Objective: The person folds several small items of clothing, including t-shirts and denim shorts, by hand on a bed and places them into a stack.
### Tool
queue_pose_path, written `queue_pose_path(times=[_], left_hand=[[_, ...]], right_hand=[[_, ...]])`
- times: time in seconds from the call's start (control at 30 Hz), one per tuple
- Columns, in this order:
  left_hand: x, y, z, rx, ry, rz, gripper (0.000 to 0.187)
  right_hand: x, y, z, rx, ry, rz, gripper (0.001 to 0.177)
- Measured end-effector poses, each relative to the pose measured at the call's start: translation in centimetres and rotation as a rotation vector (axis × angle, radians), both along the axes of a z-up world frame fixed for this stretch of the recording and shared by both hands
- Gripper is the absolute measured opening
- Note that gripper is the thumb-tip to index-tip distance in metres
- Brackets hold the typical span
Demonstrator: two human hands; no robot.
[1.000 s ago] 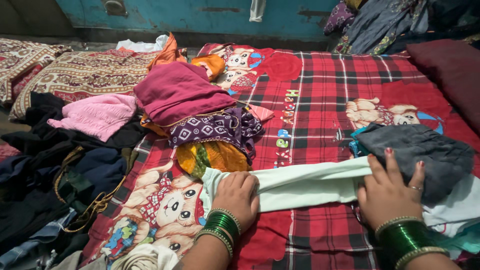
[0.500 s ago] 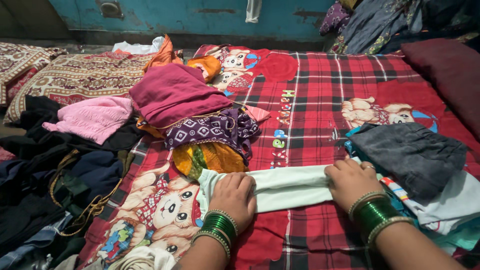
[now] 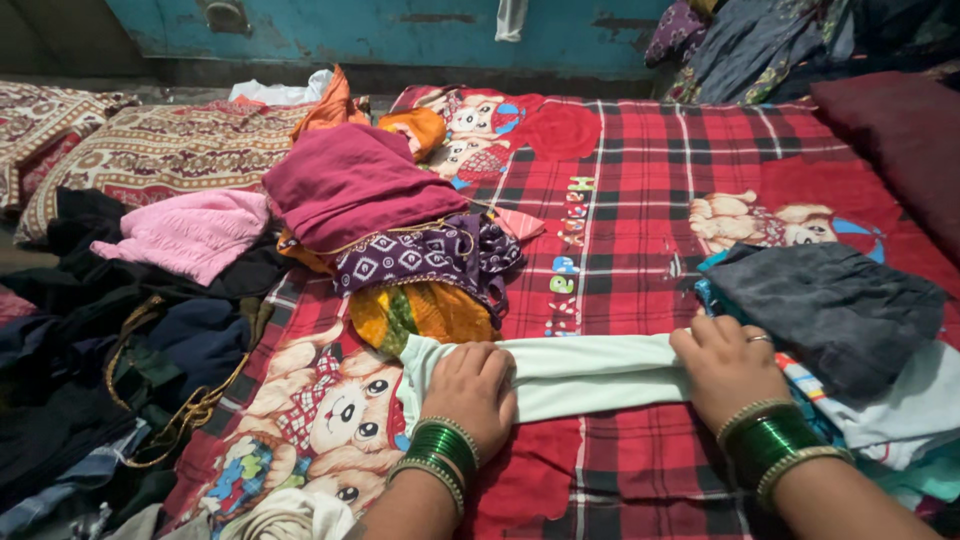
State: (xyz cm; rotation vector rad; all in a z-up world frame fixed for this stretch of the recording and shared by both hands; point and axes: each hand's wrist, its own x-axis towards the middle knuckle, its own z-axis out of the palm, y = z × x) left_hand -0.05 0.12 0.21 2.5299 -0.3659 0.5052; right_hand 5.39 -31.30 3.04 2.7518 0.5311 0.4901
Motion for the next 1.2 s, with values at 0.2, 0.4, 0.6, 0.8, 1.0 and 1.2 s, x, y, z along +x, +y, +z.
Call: queue_pose_path(times=[0.2,0.4,0.6,0.8,1.0,1.2], left_hand=[[0.1,-0.2,0.0,-0.002,-0.045,0.002,0.035],[0.0,-0.2,0.0,-0.011,-0.024,0.0,0.032],[0.0,0.0,-0.4,-0.021,-0.021,-0.006,0.03],[0.0,0.1,0.4,-0.011,0.016,-0.003,0.028],[-1.4,0.0,0.7,-0.055,-0.137,0.319,0.038],[-1.6,0.5,2.0,-0.192,0.229,0.923,0.081]], right_hand=[[-0.3,-0.8,-0.5,0.049,0.106,-0.094,0.023],[-2.9,2.3,-2.4,0.149,-0.095,-0.03,0.07],[-4.4,2.4,-6.5,0.274,-0.027,-0.125,0.077],[-3.9,2.4,-6.3,0.275,0.023,-0.154,0.083],[-4.2,2.4,-6.2,0.265,0.072,-0.193,0.081],[-4.3,2.5,-5.9,0.279,0.055,-0.177,0.081]])
